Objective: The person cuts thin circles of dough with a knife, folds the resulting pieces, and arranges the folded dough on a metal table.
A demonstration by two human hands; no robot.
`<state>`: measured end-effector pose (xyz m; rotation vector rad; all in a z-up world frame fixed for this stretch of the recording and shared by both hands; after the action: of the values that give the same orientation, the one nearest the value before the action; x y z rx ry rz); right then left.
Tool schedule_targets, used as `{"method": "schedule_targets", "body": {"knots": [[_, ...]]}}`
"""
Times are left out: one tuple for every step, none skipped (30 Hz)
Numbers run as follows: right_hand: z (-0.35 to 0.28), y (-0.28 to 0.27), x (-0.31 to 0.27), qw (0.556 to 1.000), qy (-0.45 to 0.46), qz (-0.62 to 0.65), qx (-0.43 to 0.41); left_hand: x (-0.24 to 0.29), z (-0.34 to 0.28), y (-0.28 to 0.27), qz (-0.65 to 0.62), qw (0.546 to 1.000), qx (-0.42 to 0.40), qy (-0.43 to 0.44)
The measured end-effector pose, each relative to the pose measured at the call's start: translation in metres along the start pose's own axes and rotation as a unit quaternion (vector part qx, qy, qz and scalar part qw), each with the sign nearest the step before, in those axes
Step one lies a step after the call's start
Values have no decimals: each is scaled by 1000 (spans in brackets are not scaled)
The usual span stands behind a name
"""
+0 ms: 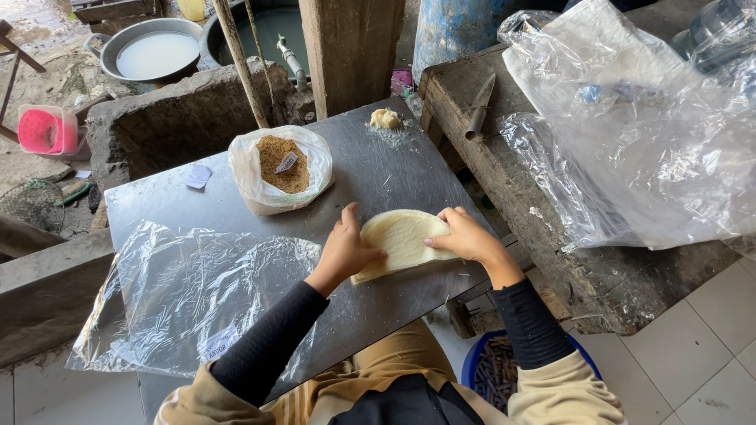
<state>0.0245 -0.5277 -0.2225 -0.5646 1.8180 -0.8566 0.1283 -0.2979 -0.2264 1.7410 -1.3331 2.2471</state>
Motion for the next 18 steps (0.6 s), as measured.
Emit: {"method": "schedule_targets", "body": {"knots": [[2,0,-3,1000,-4,-22,-8,1,3,1,-5,1000,-13,-3],[3,0,-5,1000,-14,-16,-9,-4,6,3,-2,998,-39,-46],[5,0,-8,1000,-25,-10,-11,-8,7,6,2,994,-65,-89],[6,-1,-11,999,-35,-5,-11,-12,7,8,5,987,-91,-130],[6,1,-13,998,-40,35,-24,-6,8,8,-11,990,-90,-107],[4,3,-15,995,-45,76,-36,-2,8,9,-26,992,-89,-84],[2,5,-17,991,-50,117,-47,2,8,9,-41,993,-88,-60],[0,6,-16,989,-39,127,-63,5,6,9,-62,994,-83,-40],[-2,8,-16,987,-28,136,-79,8,3,9,-82,993,-78,-20],[-6,11,-18,985,-17,145,-96,12,1,5,-103,992,-72,-2],[-10,7,-24,980,-37,177,-85,20,-1,0,-113,991,-65,36],[-16,3,-30,973,-56,210,-73,29,-5,-7,-123,988,-60,73],[-21,-3,-36,966,-74,241,-62,40,-10,-14,-133,983,-55,110],[-26,-11,-44,961,-102,255,-45,50,-15,-22,-144,979,-49,135],[-32,-19,-51,954,-130,267,-28,59,-20,-30,-156,974,-43,159],[-38,-25,-57,947,-155,281,-11,67,-26,-36,-168,968,-39,182],[-43,-31,-63,952,-183,245,16,72,-29,-39,-105,975,-24,196],[-46,-36,-70,954,-211,207,44,76,-32,-41,-41,977,-10,209]]}}
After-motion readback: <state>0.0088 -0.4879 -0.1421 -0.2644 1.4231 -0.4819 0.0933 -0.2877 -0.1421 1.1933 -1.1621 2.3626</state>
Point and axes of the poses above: each hand's wrist, its own z-axis towards the middle knuckle, its own y-axis out of the palm, x = y × z, the point moved 8 cm from there along z, towards the middle knuckle, and after that the axes turned 2 degrees about -z, right-handed, at the moved point
